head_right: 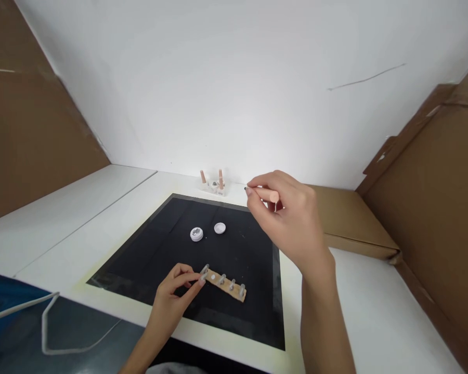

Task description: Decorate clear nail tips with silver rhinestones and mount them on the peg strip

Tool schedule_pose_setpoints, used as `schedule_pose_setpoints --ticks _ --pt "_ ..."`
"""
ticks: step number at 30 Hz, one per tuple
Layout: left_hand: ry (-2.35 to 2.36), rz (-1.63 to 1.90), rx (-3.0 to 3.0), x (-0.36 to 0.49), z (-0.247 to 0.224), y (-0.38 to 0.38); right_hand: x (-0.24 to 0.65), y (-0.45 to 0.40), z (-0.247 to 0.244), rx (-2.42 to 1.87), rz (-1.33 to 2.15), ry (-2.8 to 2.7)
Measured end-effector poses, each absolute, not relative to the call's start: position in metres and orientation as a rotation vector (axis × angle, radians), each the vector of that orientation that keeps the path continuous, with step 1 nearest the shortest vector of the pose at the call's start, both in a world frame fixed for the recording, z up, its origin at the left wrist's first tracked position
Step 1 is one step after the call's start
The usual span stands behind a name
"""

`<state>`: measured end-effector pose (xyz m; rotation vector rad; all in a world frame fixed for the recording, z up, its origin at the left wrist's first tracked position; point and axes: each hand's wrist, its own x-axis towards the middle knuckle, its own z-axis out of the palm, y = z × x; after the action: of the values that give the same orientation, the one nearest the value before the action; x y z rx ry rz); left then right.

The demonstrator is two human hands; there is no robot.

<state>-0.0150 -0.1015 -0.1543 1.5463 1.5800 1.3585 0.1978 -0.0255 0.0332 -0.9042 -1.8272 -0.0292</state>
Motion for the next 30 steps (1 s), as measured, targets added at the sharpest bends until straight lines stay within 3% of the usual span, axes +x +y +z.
schedule_pose_setpoints --ticks 8,30 --pt "1.831 1.391 1.765 -0.001 -0.17 -0.113 0.199 -0.023 0.031 -0.905 -0.014 -1.831" --pt "2.115 1.073 1.831 0.023 -0.17 -0.103 0.206 -0.014 0.025 -0.928 -0.022 -1.852"
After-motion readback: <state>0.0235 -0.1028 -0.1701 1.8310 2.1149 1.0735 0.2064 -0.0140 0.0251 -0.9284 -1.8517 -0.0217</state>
